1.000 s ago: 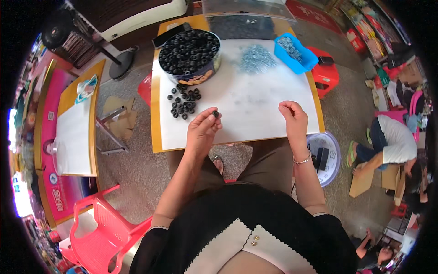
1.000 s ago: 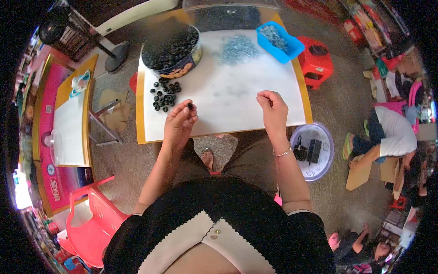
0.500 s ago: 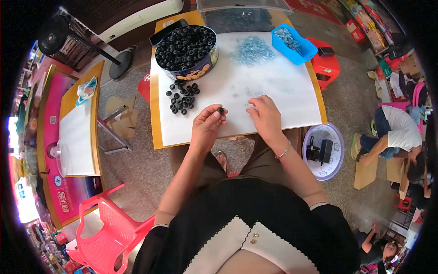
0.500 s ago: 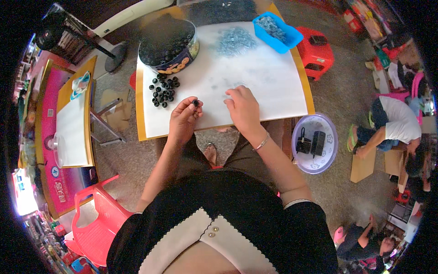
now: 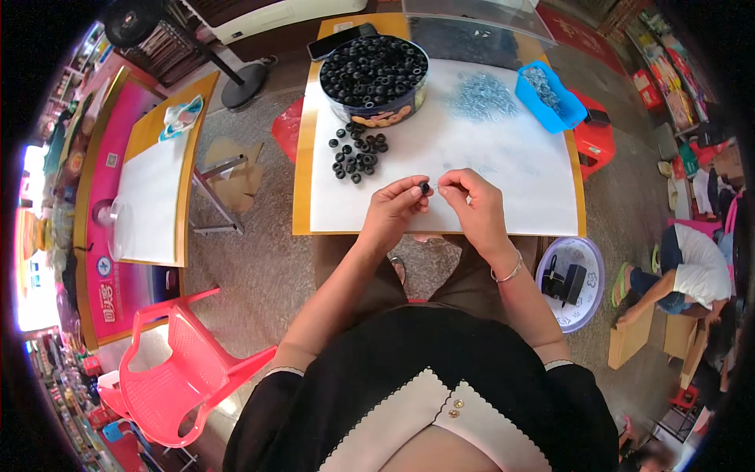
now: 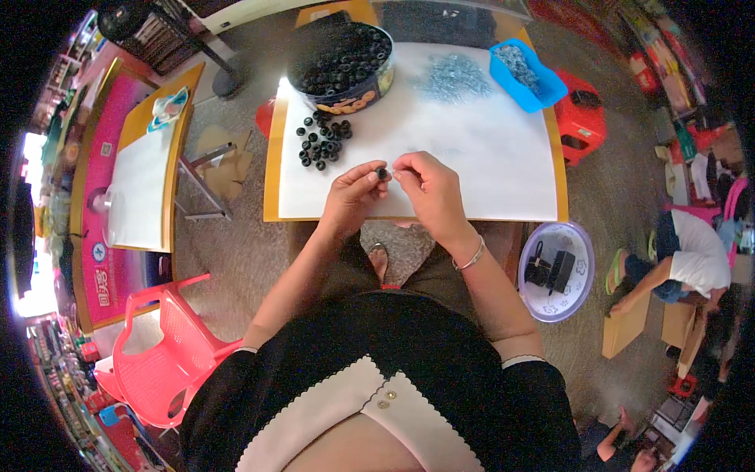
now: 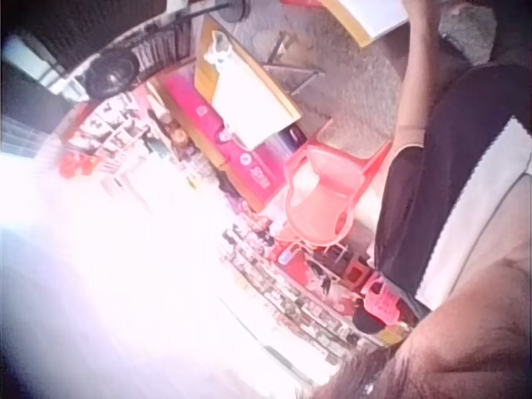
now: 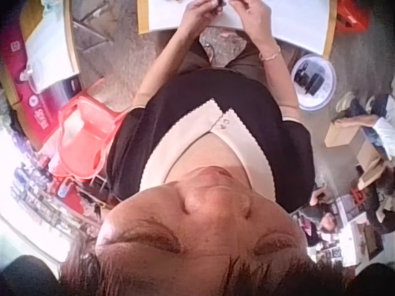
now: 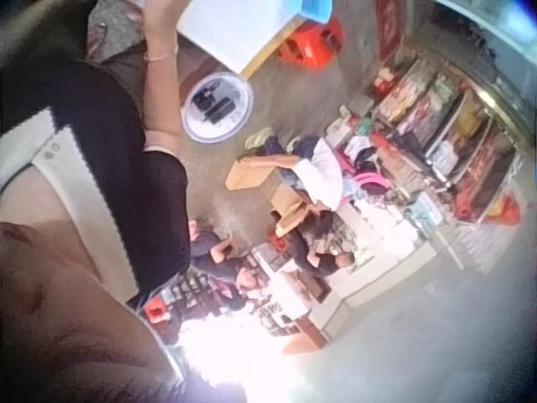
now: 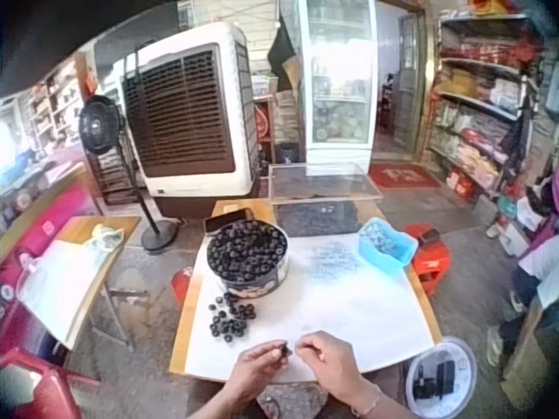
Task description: The person sits at a table and repeatedly picks up small black cylindrical objects and clear plastic pieces. They insert the clear pieces into the black objects by hand and place the assembled units into a large container.
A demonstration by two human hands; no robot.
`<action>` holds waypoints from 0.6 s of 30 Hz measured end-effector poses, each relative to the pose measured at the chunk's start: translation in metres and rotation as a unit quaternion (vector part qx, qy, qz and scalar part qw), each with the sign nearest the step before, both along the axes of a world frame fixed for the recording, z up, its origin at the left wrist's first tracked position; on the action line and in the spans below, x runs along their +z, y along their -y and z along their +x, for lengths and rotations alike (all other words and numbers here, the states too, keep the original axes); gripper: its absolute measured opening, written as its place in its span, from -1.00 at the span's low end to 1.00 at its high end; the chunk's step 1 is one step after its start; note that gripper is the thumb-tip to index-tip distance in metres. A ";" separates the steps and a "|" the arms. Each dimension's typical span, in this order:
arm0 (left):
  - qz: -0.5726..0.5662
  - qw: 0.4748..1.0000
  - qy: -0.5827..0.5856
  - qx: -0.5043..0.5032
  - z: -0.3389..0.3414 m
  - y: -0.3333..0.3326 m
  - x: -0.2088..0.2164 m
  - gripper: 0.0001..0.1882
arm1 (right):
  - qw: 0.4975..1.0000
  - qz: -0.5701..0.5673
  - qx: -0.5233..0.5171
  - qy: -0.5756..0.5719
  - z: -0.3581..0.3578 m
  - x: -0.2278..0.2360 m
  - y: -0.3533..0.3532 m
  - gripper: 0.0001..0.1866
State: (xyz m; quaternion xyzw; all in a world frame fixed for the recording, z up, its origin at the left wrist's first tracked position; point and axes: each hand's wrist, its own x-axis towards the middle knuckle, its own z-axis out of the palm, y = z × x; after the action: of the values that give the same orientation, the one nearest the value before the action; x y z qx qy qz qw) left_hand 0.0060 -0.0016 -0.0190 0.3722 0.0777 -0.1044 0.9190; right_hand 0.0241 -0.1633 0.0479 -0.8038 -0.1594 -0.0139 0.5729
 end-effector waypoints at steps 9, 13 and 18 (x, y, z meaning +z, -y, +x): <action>0.007 1.000 -0.002 -0.004 0.000 -0.001 -0.001 -0.72 | 0.995 -0.052 0.027 0.079 0.002 -0.005 -0.011 -0.93; 0.012 1.000 -0.016 -0.018 0.001 -0.002 0.002 -0.72 | 0.994 -0.060 0.030 0.090 0.003 -0.001 -0.013 -0.92; 0.024 0.999 0.013 -0.036 -0.001 -0.003 -0.006 -0.70 | 0.996 -0.041 0.046 0.072 0.002 -0.002 -0.015 -0.90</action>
State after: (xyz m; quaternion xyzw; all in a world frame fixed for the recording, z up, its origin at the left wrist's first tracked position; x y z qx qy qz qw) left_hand 0.0050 0.0015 -0.0255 0.3981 0.0552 -0.1304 0.9064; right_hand 0.0264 -0.1482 0.0460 -0.8152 -0.2371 -0.0388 0.5270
